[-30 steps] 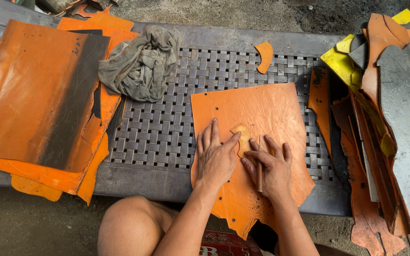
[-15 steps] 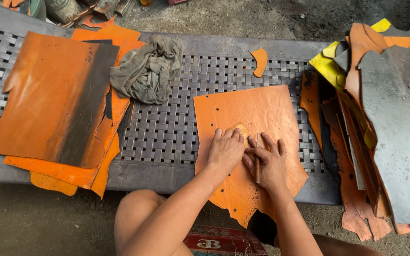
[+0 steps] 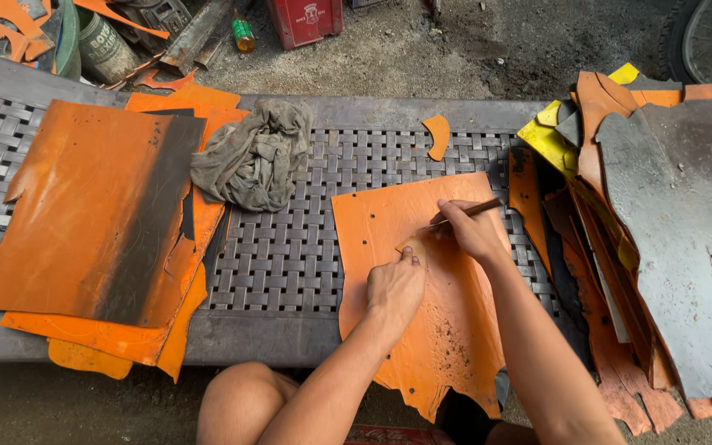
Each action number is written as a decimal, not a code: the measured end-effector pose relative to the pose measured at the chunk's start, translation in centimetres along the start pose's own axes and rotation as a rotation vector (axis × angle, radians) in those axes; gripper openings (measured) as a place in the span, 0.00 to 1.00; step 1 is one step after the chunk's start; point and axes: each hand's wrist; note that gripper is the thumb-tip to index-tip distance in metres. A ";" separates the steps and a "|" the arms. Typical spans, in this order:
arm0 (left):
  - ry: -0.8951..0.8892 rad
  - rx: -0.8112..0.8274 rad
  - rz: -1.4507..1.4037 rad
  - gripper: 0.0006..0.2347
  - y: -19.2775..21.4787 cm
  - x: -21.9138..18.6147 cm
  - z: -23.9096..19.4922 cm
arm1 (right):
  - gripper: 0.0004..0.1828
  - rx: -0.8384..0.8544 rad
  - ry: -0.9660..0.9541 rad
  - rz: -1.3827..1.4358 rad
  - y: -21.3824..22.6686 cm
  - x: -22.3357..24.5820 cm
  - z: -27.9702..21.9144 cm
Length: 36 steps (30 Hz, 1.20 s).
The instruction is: The person uses a small knife to cut shapes from an orange sheet of material placed on a woven plastic bench. They repeatedly trace and cut out small pieces, removing them from the main sheet.
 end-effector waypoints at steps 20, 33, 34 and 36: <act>-0.043 0.068 0.150 0.16 2.5 -0.3 -0.7 | 0.25 0.151 -0.022 -0.043 -0.8 -0.7 1.4; -0.030 0.064 0.113 0.19 1.3 -0.2 -0.3 | 0.25 0.178 -0.031 -0.036 -0.5 -2.1 1.9; -0.028 0.055 0.101 0.19 1.2 -0.1 -0.4 | 0.24 0.168 -0.013 -0.060 -0.5 -2.2 1.5; -0.035 0.036 0.097 0.19 1.2 0.0 -0.3 | 0.23 0.137 0.030 -0.113 -0.5 -1.8 0.5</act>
Point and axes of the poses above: each hand's wrist, its own z-axis towards the middle knuckle, its own y-axis out of the back of the hand, x = y × z, and after that the axes turned 12 degrees about y, right-handed
